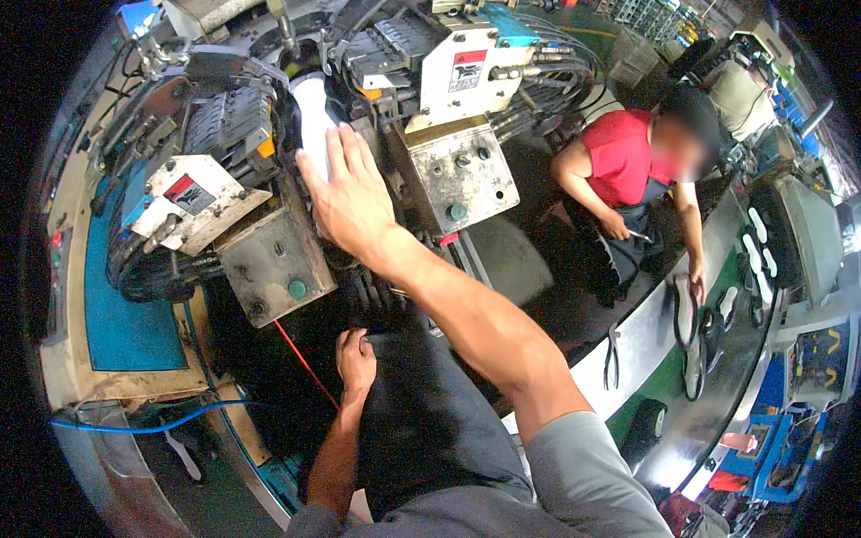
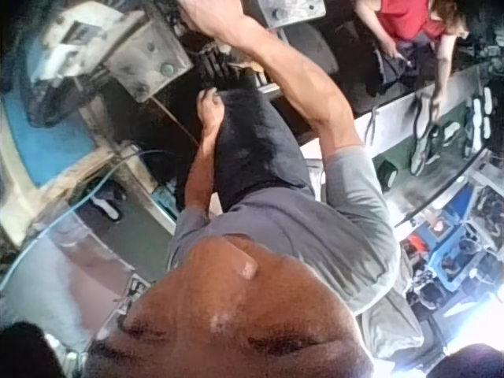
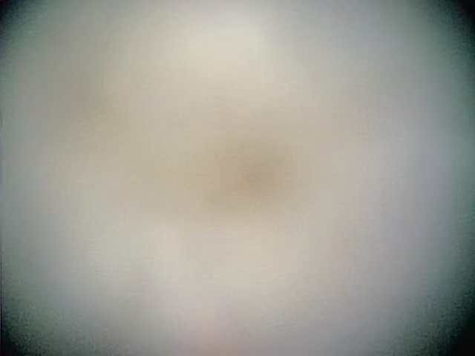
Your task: Operating a shoe lasting machine to shape the upper of the shoe.
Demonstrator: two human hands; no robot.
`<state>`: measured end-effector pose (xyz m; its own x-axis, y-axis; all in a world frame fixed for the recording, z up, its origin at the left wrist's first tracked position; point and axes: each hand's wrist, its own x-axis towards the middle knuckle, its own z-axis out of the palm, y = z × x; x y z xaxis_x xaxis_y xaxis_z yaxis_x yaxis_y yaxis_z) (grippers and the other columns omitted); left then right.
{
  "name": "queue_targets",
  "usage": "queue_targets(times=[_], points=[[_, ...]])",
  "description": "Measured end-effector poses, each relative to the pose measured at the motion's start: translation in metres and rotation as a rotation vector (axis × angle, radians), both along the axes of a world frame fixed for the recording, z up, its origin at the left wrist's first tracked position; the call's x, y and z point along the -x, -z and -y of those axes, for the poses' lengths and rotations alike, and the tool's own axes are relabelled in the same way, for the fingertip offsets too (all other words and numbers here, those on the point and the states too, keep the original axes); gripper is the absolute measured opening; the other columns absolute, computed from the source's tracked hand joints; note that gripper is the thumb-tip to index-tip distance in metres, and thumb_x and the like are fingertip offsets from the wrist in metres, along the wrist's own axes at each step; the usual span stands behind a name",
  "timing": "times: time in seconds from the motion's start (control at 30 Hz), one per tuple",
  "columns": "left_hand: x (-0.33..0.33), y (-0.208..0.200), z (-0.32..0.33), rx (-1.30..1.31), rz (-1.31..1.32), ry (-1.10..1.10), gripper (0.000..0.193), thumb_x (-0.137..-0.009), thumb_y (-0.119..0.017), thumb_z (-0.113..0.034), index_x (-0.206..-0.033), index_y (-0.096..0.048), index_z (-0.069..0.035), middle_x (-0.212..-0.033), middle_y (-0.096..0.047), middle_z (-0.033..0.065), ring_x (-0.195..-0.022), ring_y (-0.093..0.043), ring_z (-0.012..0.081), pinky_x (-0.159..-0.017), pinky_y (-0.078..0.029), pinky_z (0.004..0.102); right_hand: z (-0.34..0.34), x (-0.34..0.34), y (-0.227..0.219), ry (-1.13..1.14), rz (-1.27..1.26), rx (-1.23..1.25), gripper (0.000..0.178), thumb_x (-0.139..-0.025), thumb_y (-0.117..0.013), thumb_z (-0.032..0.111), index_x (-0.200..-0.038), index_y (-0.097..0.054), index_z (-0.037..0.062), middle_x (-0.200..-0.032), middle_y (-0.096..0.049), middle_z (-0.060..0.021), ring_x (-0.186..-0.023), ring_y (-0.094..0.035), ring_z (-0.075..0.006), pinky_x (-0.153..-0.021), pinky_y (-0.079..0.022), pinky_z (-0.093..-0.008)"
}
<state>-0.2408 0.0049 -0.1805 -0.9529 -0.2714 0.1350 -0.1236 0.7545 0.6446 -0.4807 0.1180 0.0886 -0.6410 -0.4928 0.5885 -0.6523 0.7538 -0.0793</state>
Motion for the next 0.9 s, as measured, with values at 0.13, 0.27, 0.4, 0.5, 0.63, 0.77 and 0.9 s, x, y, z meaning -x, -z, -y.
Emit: queue_targets(times=[0.13,0.27,0.4,0.5,0.63,0.77,0.9], points=[[0.006,-0.007,-0.003,-0.041,0.011,0.02,0.023,-0.095,-0.067,-0.004,-0.116,-0.077,-0.002,-0.121,-0.073,0.0182,-0.116,-0.067,0.0417,-0.102,-0.055,0.0509,0.017,0.056,-0.003,0.044,-0.13,-0.015,0.082,-0.087,-0.083,0.03,-0.162,-0.054,0.0107,-0.156,-0.051,-0.0372,-0.153,-0.043,-0.0527,-0.131,-0.031,-0.0576],[0.012,0.0,0.002,-0.03,0.022,0.024,0.024,-0.094,-0.068,-0.003,-0.116,-0.077,-0.002,-0.121,-0.073,0.0176,-0.116,-0.067,0.0415,-0.101,-0.055,0.0514,0.036,0.094,-0.013,0.033,-0.149,0.025,0.077,-0.084,-0.084,0.029,-0.154,-0.06,0.0085,-0.149,-0.056,-0.0358,-0.148,-0.048,-0.0526,-0.128,-0.036,-0.0575],[0.016,-0.006,0.0,-0.013,0.057,0.019,0.024,-0.093,-0.069,-0.002,-0.117,-0.076,-0.002,-0.123,-0.073,0.017,-0.115,-0.067,0.0422,-0.1,-0.055,0.0518,0.039,0.091,-0.021,0.034,-0.205,0.043,0.064,-0.088,-0.077,0.025,-0.148,-0.065,0.0066,-0.143,-0.06,-0.036,-0.143,-0.051,-0.0518,-0.125,-0.039,-0.0575],[0.019,-0.006,0.001,0.016,0.061,0.062,0.024,-0.093,-0.069,-0.003,-0.116,-0.076,-0.003,-0.122,-0.073,0.0169,-0.114,-0.067,0.0426,-0.1,-0.055,0.0519,0.043,0.087,-0.031,0.036,-0.236,0.08,0.055,-0.092,-0.071,0.021,-0.144,-0.069,0.0056,-0.137,-0.062,-0.0365,-0.139,-0.054,-0.0499,-0.123,-0.04,-0.0569],[0.019,0.001,-0.005,0.004,0.004,0.089,0.024,-0.092,-0.07,-0.002,-0.115,-0.076,-0.003,-0.12,-0.073,0.0171,-0.112,-0.066,0.0426,-0.1,-0.055,0.0523,0.044,0.088,-0.042,0.099,-0.278,0.057,0.047,-0.096,-0.063,0.02,-0.139,-0.072,0.0044,-0.127,-0.068,-0.0345,-0.129,-0.06,-0.0495,-0.117,-0.043,-0.0566],[0.015,0.014,0.005,0.017,0.032,0.161,0.023,-0.093,-0.069,-0.002,-0.114,-0.076,-0.003,-0.112,-0.073,0.0195,-0.108,-0.067,0.0415,-0.097,-0.055,0.0507,0.051,0.091,-0.041,-0.016,0.153,0.544,0.031,-0.089,-0.068,0.022,-0.112,-0.079,0.0033,-0.124,-0.068,-0.0334,-0.124,-0.062,-0.0506,-0.108,-0.048,-0.0595],[0.03,0.041,0.018,-0.019,-0.005,0.209,0.027,-0.099,-0.062,-0.006,-0.121,-0.076,-0.001,-0.117,-0.074,0.0216,-0.111,-0.068,0.0417,-0.1,-0.054,0.05,-0.014,0.027,0.011,-0.078,-0.244,0.428,0.052,-0.08,-0.078,0.028,-0.129,-0.076,0.0079,-0.155,-0.052,-0.0376,-0.147,-0.048,-0.0583,-0.123,-0.043,-0.0596]])
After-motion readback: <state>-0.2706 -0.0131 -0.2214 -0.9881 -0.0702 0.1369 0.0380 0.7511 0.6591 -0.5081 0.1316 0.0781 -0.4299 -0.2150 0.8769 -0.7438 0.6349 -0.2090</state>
